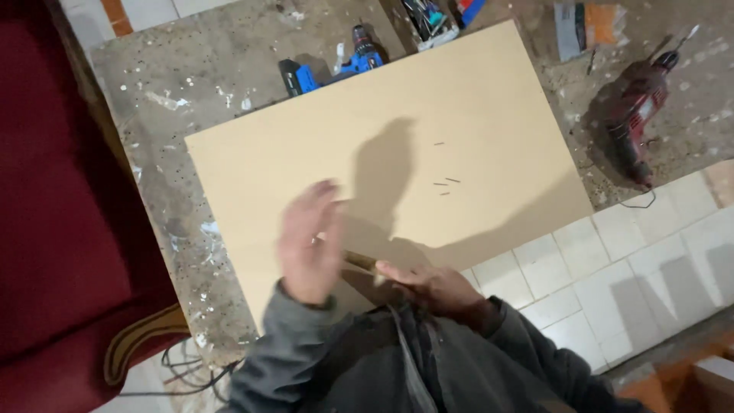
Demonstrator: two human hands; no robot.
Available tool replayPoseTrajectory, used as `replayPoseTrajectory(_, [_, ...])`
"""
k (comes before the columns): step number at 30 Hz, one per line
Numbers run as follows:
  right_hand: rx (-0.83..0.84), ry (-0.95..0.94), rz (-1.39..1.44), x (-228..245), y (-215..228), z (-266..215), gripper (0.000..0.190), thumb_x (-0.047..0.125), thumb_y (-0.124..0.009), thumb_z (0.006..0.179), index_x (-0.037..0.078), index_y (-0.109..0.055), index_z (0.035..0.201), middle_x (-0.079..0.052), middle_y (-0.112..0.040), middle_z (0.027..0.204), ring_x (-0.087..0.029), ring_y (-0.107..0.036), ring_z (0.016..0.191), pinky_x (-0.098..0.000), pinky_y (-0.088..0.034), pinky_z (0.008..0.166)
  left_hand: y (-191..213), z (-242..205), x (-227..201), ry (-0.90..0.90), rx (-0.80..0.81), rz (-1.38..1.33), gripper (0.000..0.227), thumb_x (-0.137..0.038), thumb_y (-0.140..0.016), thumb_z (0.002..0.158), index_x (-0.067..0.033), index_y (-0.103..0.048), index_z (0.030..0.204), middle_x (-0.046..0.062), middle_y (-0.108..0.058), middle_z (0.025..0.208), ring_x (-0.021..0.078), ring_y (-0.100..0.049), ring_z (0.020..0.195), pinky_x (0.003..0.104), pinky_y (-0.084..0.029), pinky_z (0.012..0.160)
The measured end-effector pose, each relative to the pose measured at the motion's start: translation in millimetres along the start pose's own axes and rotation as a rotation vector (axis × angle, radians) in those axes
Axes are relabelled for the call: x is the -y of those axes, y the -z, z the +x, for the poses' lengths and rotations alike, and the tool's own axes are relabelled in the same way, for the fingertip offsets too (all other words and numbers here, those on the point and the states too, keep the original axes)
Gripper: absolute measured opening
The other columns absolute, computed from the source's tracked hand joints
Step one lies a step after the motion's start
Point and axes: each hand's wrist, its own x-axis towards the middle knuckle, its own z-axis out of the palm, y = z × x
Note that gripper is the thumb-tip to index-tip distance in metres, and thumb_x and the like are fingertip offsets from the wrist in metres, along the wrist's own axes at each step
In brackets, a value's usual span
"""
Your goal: The person hammers multiple nails into a rectangular piece of light-colored wood placed on a workbench. They repeatedly pick up nails from the surface and drive them into the wood using a claw hammer.
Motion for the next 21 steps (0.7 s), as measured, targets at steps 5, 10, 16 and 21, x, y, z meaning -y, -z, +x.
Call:
replayPoseTrajectory(5, [-0.31, 0.546, -0.066, -58.3, 14.7, -6.3, 0.044, 0.025, -0.057, 0.097, 0.025, -0.056, 0.141, -0.014, -0.07, 0.109, -0.036, -0.069, 0.094, -0.0475, -0.055, 0.074, -133.4, -10.9, -42.9, -0.086, 0.409, 0.095, 0.018, -0.015, -0.07, 0.093, -0.01, -0.075, 0.11, 0.007, -0.076, 0.117, 0.0277, -0.07, 0.102, 0.042, -0.054, 0.094])
replayPoseTrajectory(10, [0.099, 0.282, -0.05, -78.2, 55.8, -13.3, 0.048, 0.032, -0.058, 0.094, 0.029, -0.056, 0.141, -0.017, -0.067, 0.106, -0.038, -0.067, 0.094, -0.0476, -0.054, 0.082, -220.6, -26.2, -0.9, -0.24, 0.503, 0.436, 0.027, -0.011, -0.064, 0.083, -0.0106, -0.073, 0.109, 0.007, -0.07, 0.117, 0.0285, -0.062, 0.112, 0.045, -0.046, 0.098])
replayPoseTrajectory(16, [0.11, 0.332, 0.168, -172.7, -32.1, 31.4, 0.038, 0.022, -0.057, 0.092, 0.014, -0.06, 0.129, -0.019, -0.069, 0.111, -0.043, -0.067, 0.103, -0.0519, -0.052, 0.083, -255.1, -35.9, 27.0, -0.201, 0.483, 0.62, 0.022, -0.014, -0.063, 0.082, -0.0145, -0.074, 0.101, 0.003, -0.069, 0.112, 0.0268, -0.059, 0.117, 0.047, -0.043, 0.101])
replayPoseTrajectory(21, [0.166, 0.31, 0.506, -201.0, -58.7, 50.1, 0.034, 0.026, -0.048, 0.101, 0.008, -0.064, 0.126, -0.018, -0.072, 0.116, -0.038, -0.069, 0.104, -0.0457, -0.053, 0.089, -265.1, -37.7, 34.5, -0.179, 0.461, 0.765, 0.019, -0.021, -0.066, 0.073, -0.0139, -0.074, 0.088, 0.008, -0.07, 0.107, 0.0282, -0.06, 0.114, 0.048, -0.046, 0.095])
